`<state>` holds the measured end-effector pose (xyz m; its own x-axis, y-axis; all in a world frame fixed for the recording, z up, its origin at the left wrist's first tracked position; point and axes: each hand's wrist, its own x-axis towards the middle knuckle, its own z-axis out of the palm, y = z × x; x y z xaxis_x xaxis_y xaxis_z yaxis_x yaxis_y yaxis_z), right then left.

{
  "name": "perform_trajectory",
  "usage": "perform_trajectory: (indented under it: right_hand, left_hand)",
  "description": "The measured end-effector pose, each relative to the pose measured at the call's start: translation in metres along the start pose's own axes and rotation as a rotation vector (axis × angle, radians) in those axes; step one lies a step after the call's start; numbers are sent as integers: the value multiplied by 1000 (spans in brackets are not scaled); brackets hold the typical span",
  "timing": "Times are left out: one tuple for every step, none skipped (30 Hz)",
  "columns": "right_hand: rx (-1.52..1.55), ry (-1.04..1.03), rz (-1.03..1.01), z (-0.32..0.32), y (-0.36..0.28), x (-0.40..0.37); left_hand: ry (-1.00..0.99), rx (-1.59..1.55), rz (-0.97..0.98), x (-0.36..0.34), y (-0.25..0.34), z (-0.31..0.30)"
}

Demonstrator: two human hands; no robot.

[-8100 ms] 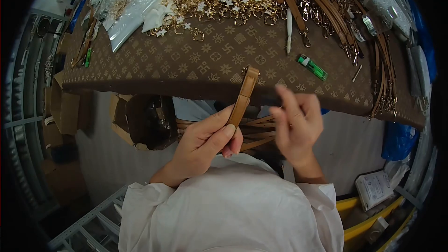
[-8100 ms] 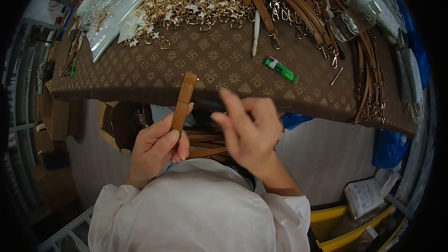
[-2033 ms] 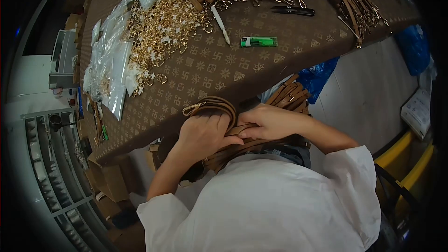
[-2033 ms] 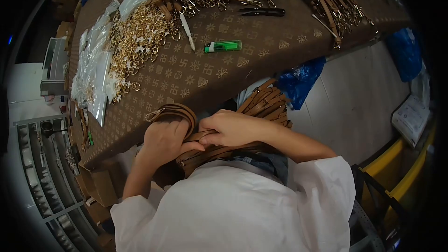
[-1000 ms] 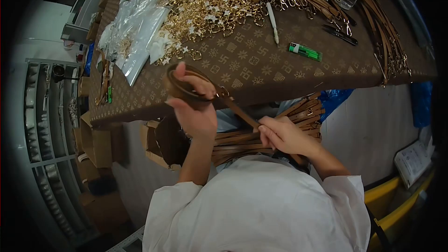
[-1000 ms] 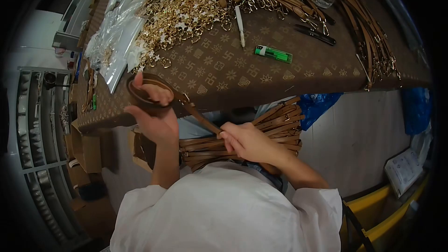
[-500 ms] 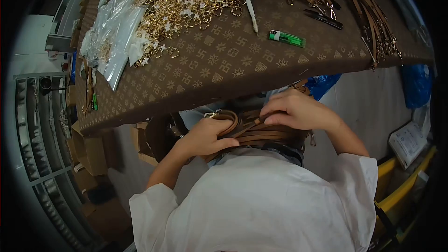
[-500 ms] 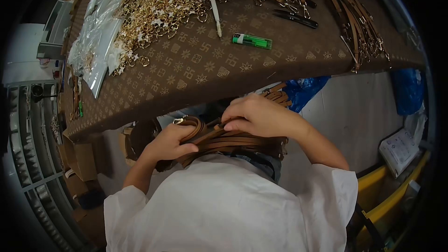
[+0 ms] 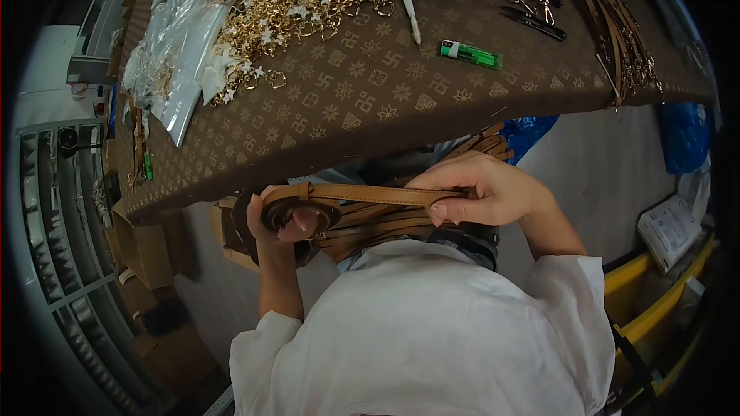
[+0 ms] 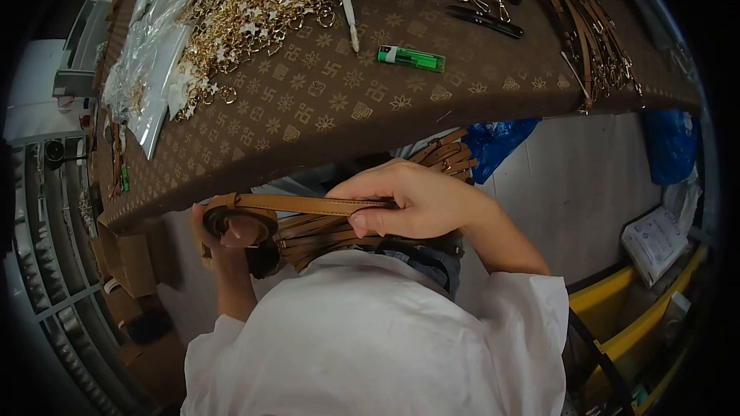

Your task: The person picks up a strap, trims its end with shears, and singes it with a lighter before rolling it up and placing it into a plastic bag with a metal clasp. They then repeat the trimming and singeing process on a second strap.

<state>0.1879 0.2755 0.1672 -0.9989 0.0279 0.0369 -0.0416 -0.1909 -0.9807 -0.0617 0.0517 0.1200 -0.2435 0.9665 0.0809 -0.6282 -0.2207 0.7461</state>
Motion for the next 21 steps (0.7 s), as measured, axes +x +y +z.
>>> perform_trajectory:
  right_hand:
    - [56, 15, 13, 3, -2, -2]
    - [113, 29, 25, 5, -2, -3]
    - [116, 31, 30, 7, -1, -4]
    - [160, 47, 13, 9, 1, -4]
    - [204, 62, -6, 10, 2, -4]
    - [205, 64, -3, 11, 1, -4]
    - [288, 62, 58, 10, -2, -4]
    - [370, 59, 119, 10, -3, -4]
    - [371, 61, 119, 10, -2, -3]
    - [444, 70, 131, 10, -1, -2]
    - [517, 80, 144, 10, 0, -2]
    - [518, 82, 144, 11, 1, -1]
    - [633, 86, 165, 11, 2, -1]
    - [747, 90, 186, 12, 3, -2]
    - [749, 92, 186, 12, 5, -1]
    - [830, 71, 196, 11, 7, -1]
    - [910, 49, 204, 11, 9, -1]
    - [910, 50, 204, 11, 10, -1]
    - [921, 37, 202, 11, 11, 0]
    - [932, 22, 200, 12, 12, 1]
    - [931, 19, 200, 13, 11, 2]
  left_hand:
    - [2, -6, -5, -2, -2, -2]
    - [40, -4, 22, -5, -4, -4]
    - [78, -1, 49, -7, -6, -5]
    - [80, -5, 46, -9, -9, -4]
    - [196, 7, 66, -12, -13, -3]
    - [311, 20, 86, -14, -15, -2]
    - [312, 19, 84, -15, -18, -6]
    - [205, -159, 93, -17, -20, -12]
    - [96, -335, 102, -17, -22, -15]
    - [96, -336, 100, -8, -19, -4]
    - [-92, -383, 21, 3, -16, 12]
    - [-280, -429, -59, 11, -13, 25]
    - [-279, -431, -61, 12, -12, 30]
    - [-274, -433, -79, 11, -11, 35]
    - [-270, -435, -97, 10, -11, 38]
    - [-268, -437, -99, 10, -10, 40]
    - [-262, -451, -91, 10, -10, 42]
    - [-256, -465, -84, 10, -10, 43]
    - [-256, -464, -84, 11, -11, 42]
    - [-282, -516, -91, 11, -13, 39]
    - [-308, -568, -98, 12, -14, 38]
